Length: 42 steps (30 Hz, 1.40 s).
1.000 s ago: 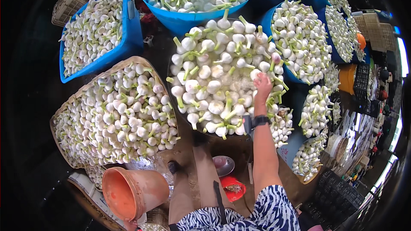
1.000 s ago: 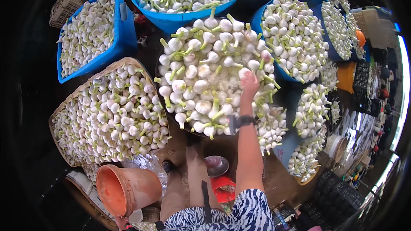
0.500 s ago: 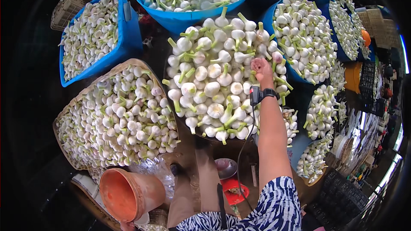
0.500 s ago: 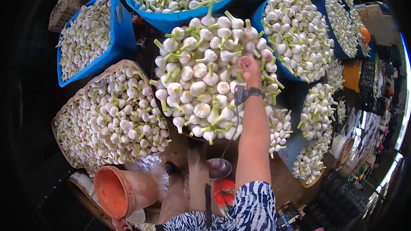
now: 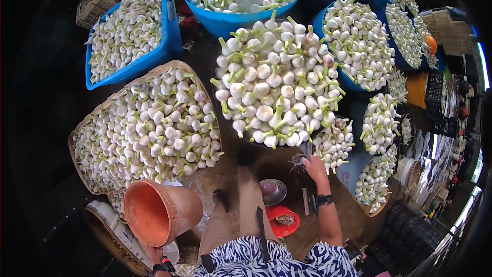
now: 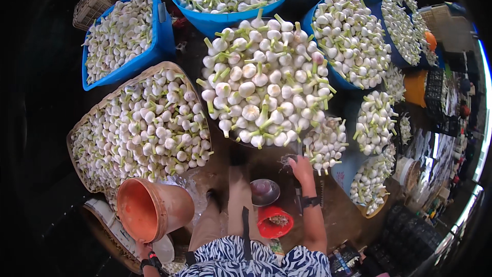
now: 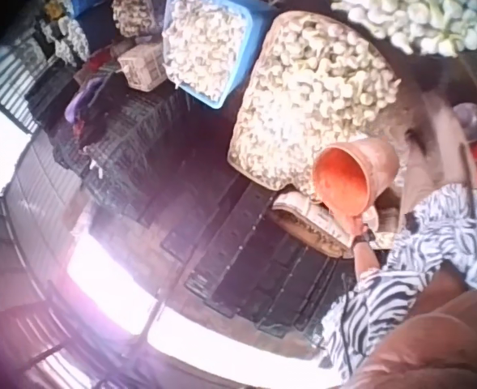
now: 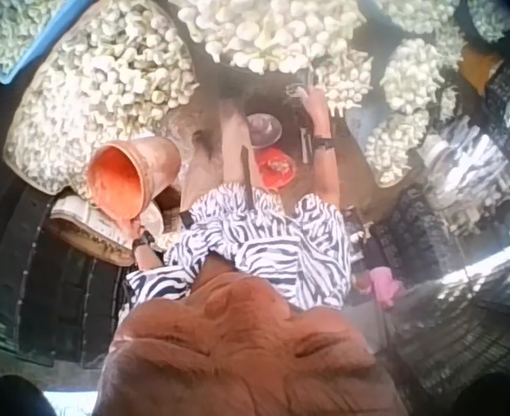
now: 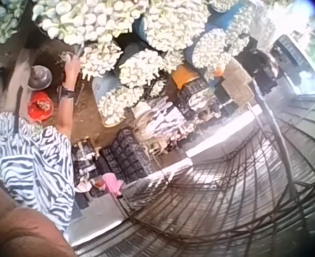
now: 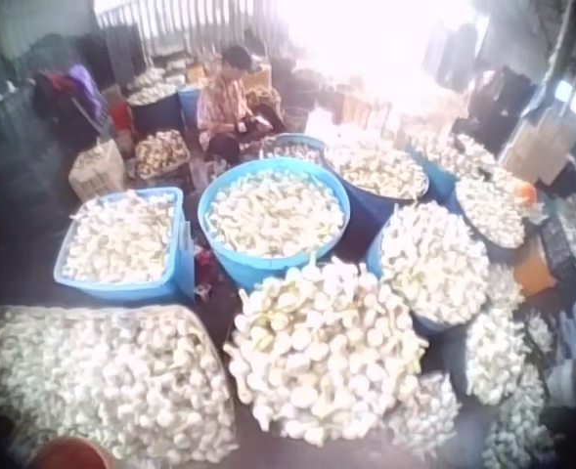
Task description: The person empties a bucket of garlic into a basket, picks through a bin of garlic, and scoops garlic from a tub of water into a basin. They then rinse garlic in a basket with water from a bowl and pick up individual garlic bulbs from the floor.
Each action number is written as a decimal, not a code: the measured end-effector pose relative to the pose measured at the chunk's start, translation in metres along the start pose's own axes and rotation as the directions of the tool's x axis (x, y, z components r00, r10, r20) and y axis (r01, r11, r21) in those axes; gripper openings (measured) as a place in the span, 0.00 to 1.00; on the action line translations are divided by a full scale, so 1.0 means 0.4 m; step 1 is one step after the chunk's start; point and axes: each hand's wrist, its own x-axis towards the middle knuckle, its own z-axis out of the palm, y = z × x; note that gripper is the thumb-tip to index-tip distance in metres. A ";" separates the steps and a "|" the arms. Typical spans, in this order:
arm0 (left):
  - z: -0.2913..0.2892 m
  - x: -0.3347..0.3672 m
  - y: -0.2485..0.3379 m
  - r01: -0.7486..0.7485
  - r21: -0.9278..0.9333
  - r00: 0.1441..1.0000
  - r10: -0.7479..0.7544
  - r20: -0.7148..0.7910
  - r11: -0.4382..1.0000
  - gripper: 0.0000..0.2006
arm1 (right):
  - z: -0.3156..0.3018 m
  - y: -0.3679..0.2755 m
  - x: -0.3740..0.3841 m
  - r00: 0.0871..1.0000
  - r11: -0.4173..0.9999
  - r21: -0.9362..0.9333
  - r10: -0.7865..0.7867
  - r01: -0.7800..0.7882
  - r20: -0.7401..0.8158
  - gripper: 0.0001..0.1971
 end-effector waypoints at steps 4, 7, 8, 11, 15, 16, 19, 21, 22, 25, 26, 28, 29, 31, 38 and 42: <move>-0.001 0.008 0.018 0.075 0.064 0.993 -0.069 -0.091 0.995 0.15 | -0.019 -0.295 0.062 0.769 0.897 -0.049 -0.403 0.439 -0.496 0.27; -0.082 0.037 -0.029 0.090 0.135 0.995 -0.083 -0.060 0.987 0.16 | -0.019 -0.569 0.195 0.587 0.749 -0.161 -0.616 0.643 -0.526 0.29; -0.105 0.049 -0.048 0.081 0.069 0.994 -0.075 -0.077 0.994 0.12 | -0.019 -0.621 0.249 0.542 0.722 -0.236 -0.659 0.651 -0.522 0.30; -0.174 0.088 -0.079 0.094 0.104 0.993 -0.086 -0.083 0.990 0.08 | 0.040 -0.621 0.424 0.668 0.846 -0.375 -0.530 0.378 -0.523 0.31; -0.327 0.100 -0.088 -0.014 0.490 0.998 0.039 -0.041 0.871 0.08 | 0.068 -0.637 0.432 0.781 0.859 -0.316 -0.502 0.403 -0.370 0.31; -0.340 0.119 -0.098 -0.061 0.584 0.997 0.071 0.006 0.810 0.08 | 0.050 -0.617 0.444 0.776 0.859 -0.330 -0.500 0.391 -0.384 0.31; -0.394 0.164 -0.130 -0.200 0.753 0.979 0.165 0.122 0.627 0.08 | 0.007 -0.586 0.410 0.920 0.937 -0.111 -0.346 0.330 -0.185 0.30; -0.419 0.199 -0.161 -0.294 0.794 0.954 0.219 0.206 0.533 0.08 | 0.008 -0.550 0.346 0.838 0.901 -0.059 -0.422 0.430 -0.346 0.30; -0.443 0.209 -0.163 -0.346 0.813 0.934 0.254 0.252 0.468 0.08 | 0.019 -0.533 0.301 0.733 0.841 -0.014 -0.479 0.541 -0.483 0.29; -0.538 0.230 -0.173 -0.597 0.800 0.742 0.421 0.521 0.061 0.08 | 0.101 -0.395 0.098 0.740 0.777 0.270 -0.340 0.569 -0.581 0.25; -0.583 0.235 -0.169 -0.648 0.755 0.644 0.458 0.613 -0.099 0.08 | 0.147 -0.350 0.028 0.749 0.771 0.329 -0.271 0.544 -0.605 0.23; -0.635 0.257 -0.145 -0.548 0.765 0.831 0.325 0.451 0.339 0.08 | 0.211 -0.186 -0.129 0.883 0.804 0.521 -0.009 0.286 -0.470 0.23; -0.629 0.272 -0.128 -0.301 0.631 0.946 0.141 0.291 0.715 0.09 | 0.283 -0.106 -0.204 0.905 0.864 0.476 0.062 0.163 -0.422 0.22; -0.559 0.295 -0.135 0.028 0.368 0.972 -0.111 0.207 0.929 0.09 | 0.463 0.126 -0.261 0.910 0.875 0.481 0.249 -0.064 -0.332 0.19; -0.513 0.233 -0.163 0.103 0.232 0.995 -0.103 -0.013 0.967 0.09 | 1.078 0.308 -0.385 0.610 0.144 0.637 0.505 -0.757 0.611 0.16; -0.544 0.205 -0.150 -0.024 0.267 0.983 0.071 -0.168 0.963 0.07 | 1.395 0.235 -0.405 0.694 -0.095 0.765 0.363 -0.637 0.622 0.21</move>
